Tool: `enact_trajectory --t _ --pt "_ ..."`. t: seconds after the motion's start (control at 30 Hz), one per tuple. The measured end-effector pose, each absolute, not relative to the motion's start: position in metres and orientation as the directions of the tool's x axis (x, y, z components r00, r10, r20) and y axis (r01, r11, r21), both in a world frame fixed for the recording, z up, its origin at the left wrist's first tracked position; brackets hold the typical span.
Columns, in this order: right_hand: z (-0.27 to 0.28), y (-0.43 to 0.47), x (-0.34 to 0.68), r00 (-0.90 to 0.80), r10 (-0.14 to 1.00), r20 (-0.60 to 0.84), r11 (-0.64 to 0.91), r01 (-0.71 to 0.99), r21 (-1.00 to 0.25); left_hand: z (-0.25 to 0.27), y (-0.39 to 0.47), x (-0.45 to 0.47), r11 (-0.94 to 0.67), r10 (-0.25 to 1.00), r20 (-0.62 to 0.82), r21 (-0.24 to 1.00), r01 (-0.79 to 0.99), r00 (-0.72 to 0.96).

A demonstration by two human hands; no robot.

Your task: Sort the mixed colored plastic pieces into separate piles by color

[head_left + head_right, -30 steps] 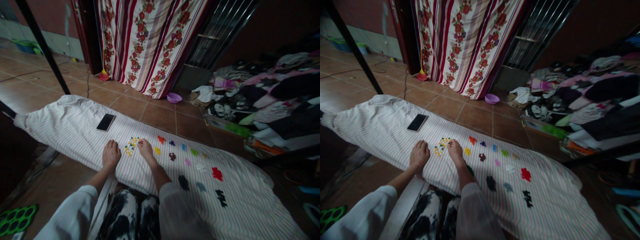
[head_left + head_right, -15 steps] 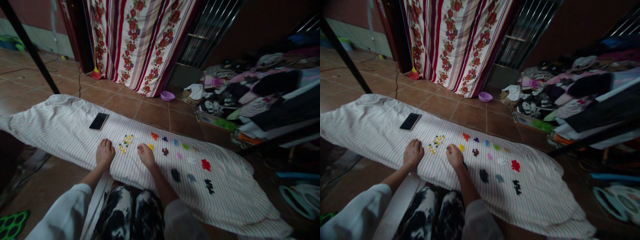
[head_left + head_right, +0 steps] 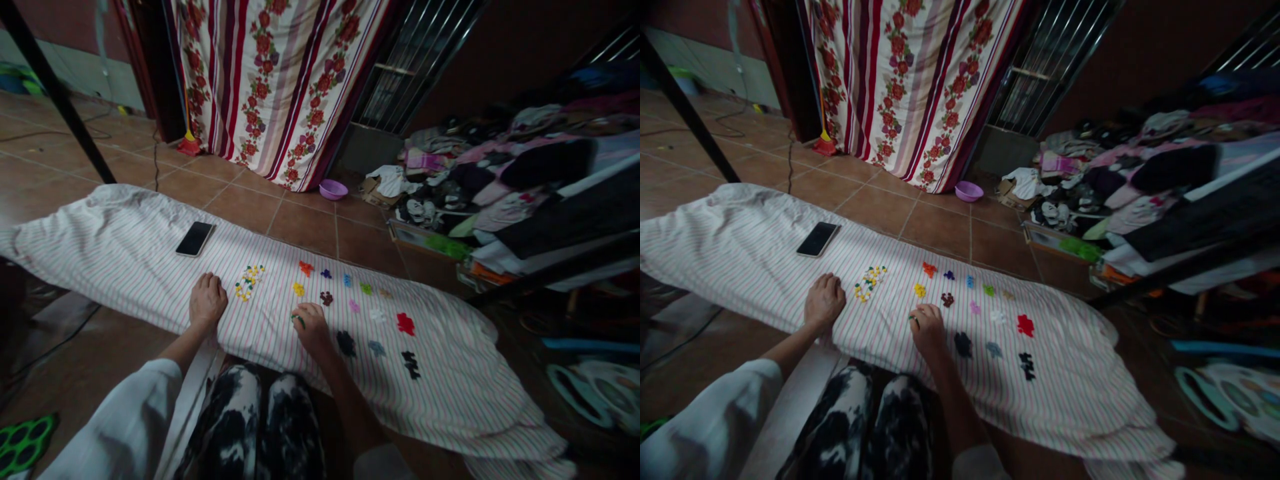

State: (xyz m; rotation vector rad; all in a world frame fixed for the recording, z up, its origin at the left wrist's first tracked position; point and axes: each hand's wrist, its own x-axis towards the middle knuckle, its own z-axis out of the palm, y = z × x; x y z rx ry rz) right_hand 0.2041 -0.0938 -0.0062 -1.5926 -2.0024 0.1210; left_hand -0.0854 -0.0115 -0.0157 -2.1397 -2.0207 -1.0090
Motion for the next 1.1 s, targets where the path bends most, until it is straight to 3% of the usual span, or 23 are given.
enact_trajectory --t 0.43,1.1 --pt "-0.002 -0.101 0.201 -0.146 0.911 0.385 0.302 0.873 -0.384 -0.011 -0.013 -0.086 -0.139 0.891 0.453 0.337 0.931 -0.031" --pt "0.0 -0.111 0.197 -0.196 0.918 0.344 0.326 0.868 -0.376 -0.012 -0.013 -0.085 -0.137 0.895 0.443 0.371 0.918 -0.045"
